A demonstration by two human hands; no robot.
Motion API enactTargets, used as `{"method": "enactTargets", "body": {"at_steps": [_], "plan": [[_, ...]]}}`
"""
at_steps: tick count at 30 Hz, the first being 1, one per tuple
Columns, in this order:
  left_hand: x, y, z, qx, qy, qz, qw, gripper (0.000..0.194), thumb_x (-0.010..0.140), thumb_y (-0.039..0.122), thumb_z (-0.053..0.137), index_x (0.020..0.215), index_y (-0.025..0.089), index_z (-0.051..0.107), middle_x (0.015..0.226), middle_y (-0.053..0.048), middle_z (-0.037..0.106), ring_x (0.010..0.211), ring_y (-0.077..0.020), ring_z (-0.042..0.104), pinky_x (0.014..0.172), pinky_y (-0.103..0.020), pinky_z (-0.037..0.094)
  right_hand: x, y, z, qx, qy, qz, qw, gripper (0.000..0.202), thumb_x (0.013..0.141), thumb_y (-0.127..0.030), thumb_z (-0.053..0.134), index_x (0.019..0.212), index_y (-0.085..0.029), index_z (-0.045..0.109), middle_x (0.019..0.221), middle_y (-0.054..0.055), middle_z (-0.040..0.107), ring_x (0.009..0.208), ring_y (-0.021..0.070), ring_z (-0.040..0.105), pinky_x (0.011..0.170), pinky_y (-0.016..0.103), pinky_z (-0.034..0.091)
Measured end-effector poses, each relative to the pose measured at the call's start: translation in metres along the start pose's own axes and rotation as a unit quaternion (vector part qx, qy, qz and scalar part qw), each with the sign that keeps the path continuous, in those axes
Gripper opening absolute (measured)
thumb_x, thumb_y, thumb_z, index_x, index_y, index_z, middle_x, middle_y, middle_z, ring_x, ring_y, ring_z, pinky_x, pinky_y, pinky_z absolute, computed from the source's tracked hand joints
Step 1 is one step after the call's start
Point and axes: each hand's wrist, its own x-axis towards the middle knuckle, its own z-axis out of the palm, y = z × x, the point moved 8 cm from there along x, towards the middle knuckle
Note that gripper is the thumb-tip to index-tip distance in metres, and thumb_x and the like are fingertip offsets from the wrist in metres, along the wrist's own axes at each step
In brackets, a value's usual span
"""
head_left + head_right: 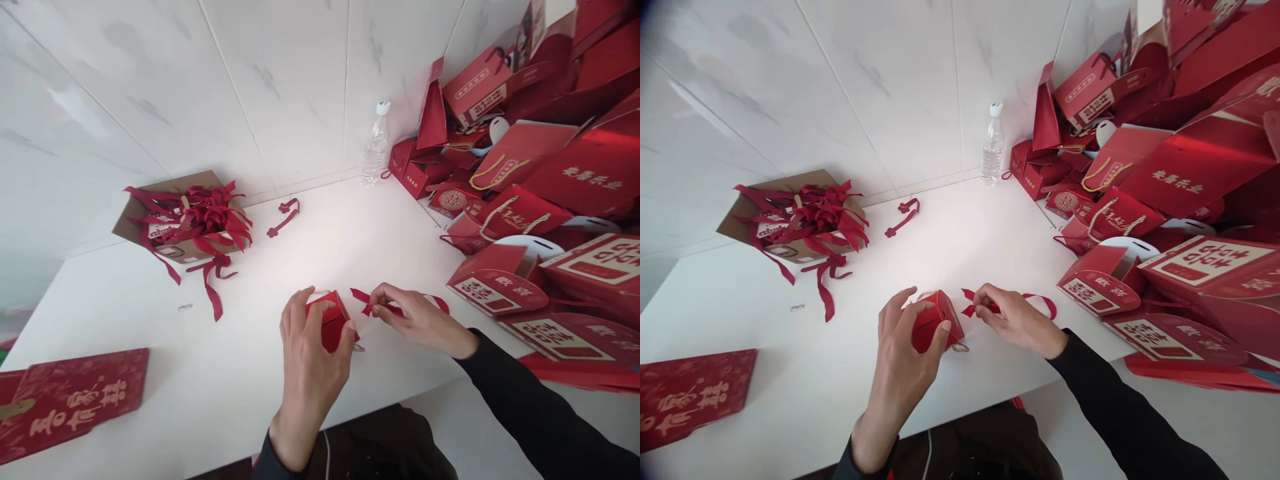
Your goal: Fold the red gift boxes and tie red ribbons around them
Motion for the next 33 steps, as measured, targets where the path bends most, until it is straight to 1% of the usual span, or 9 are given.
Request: {"method": "enactTargets", "body": {"at_steps": [3,6,8,10,16,23,28,31,33], "plan": [[0.002,-0.005,0.006,-0.026,-0.016,-0.01,0.999,0.017,0.093,0.028,0.061,0.11,0.025,0.063,0.131,-0.014,0.058,0.128,-0.0331,0.053,0.095,-0.054,0.055,-0.003,-0.013,-0.008,0.097,0.012,0.029,0.995,0.029,0.105,-0.042,0.043,0.111,-0.021,0.062,0.099,0.004,0.071,0.089,0.0181,0.07,0.077,0.03,0.054],[0.0,-0.006,0.006,-0.038,-0.025,-0.005,0.999,0.015,0.095,0.028,0.059,0.109,0.025,0.064,0.13,-0.013,0.06,0.125,-0.0313,0.055,0.095,-0.052,0.055,-0.002,-0.022,-0.01,0.151,0.028,0.054,0.987,0.024,0.099,-0.04,0.054,0.096,-0.021,0.068,0.082,-0.001,0.068,0.073,0.0152,0.063,0.065,0.026,0.048],[-0.001,-0.006,0.005,-0.041,-0.025,-0.002,0.999,0.016,0.095,0.027,0.059,0.109,0.024,0.064,0.129,-0.013,0.061,0.126,-0.0309,0.055,0.096,-0.052,0.055,0.0,-0.029,-0.013,0.131,0.047,0.047,0.989,0.02,0.098,-0.037,0.057,0.093,-0.021,0.069,0.08,-0.002,0.067,0.069,0.0139,0.06,0.062,0.025,0.045],[-0.002,-0.007,0.005,-0.044,-0.025,-0.005,0.999,0.016,0.095,0.027,0.059,0.11,0.024,0.064,0.129,-0.012,0.062,0.127,-0.0306,0.054,0.096,-0.051,0.055,0.001,-0.036,-0.015,0.1,0.06,0.029,0.993,0.015,0.097,-0.032,0.058,0.094,-0.023,0.069,0.085,-0.001,0.07,0.072,0.0139,0.061,0.064,0.025,0.046],[-0.002,-0.01,0.005,-0.053,-0.029,-0.012,0.998,0.016,0.095,0.028,0.059,0.111,0.025,0.064,0.131,-0.012,0.061,0.128,-0.0311,0.054,0.097,-0.053,0.055,-0.002,-0.049,-0.014,0.032,0.052,-0.016,0.998,0.011,0.095,-0.025,0.058,0.097,-0.024,0.07,0.093,0.0,0.073,0.077,0.0149,0.066,0.071,0.027,0.049],[-0.002,-0.009,0.006,-0.06,-0.031,-0.01,0.998,0.019,0.095,0.027,0.06,0.113,0.024,0.064,0.132,-0.011,0.061,0.128,-0.0295,0.052,0.1,-0.053,0.053,0.008,-0.057,-0.013,0.019,0.032,-0.036,0.999,0.01,0.095,-0.019,0.06,0.096,-0.023,0.069,0.092,-0.001,0.073,0.079,0.0147,0.065,0.073,0.027,0.048],[-0.001,-0.009,0.004,-0.084,-0.023,0.0,0.996,0.017,0.099,0.024,0.053,0.109,0.023,0.066,0.128,-0.01,0.064,0.126,-0.0276,0.053,0.101,-0.052,0.052,0.016,-0.061,-0.012,0.017,0.034,-0.058,0.998,0.008,0.094,-0.015,0.064,0.096,-0.021,0.069,0.091,-0.001,0.073,0.077,0.0141,0.065,0.071,0.026,0.047],[0.001,-0.015,0.005,-0.103,-0.031,-0.019,0.994,0.017,0.099,0.023,0.051,0.102,0.023,0.067,0.125,-0.01,0.065,0.124,-0.0269,0.054,0.1,-0.05,0.053,0.016,-0.06,-0.011,0.016,0.037,-0.07,0.997,0.009,0.094,-0.013,0.065,0.097,-0.02,0.069,0.094,-0.001,0.074,0.083,0.0147,0.067,0.076,0.027,0.047],[0.002,-0.019,0.008,-0.115,-0.049,-0.034,0.992,0.02,0.099,0.022,0.049,0.105,0.023,0.068,0.128,-0.01,0.064,0.127,-0.0276,0.052,0.1,-0.051,0.052,0.015,-0.059,-0.011,0.015,0.039,-0.068,0.997,0.009,0.094,-0.013,0.065,0.097,-0.02,0.069,0.095,-0.001,0.074,0.084,0.0147,0.067,0.076,0.026,0.048]]}}
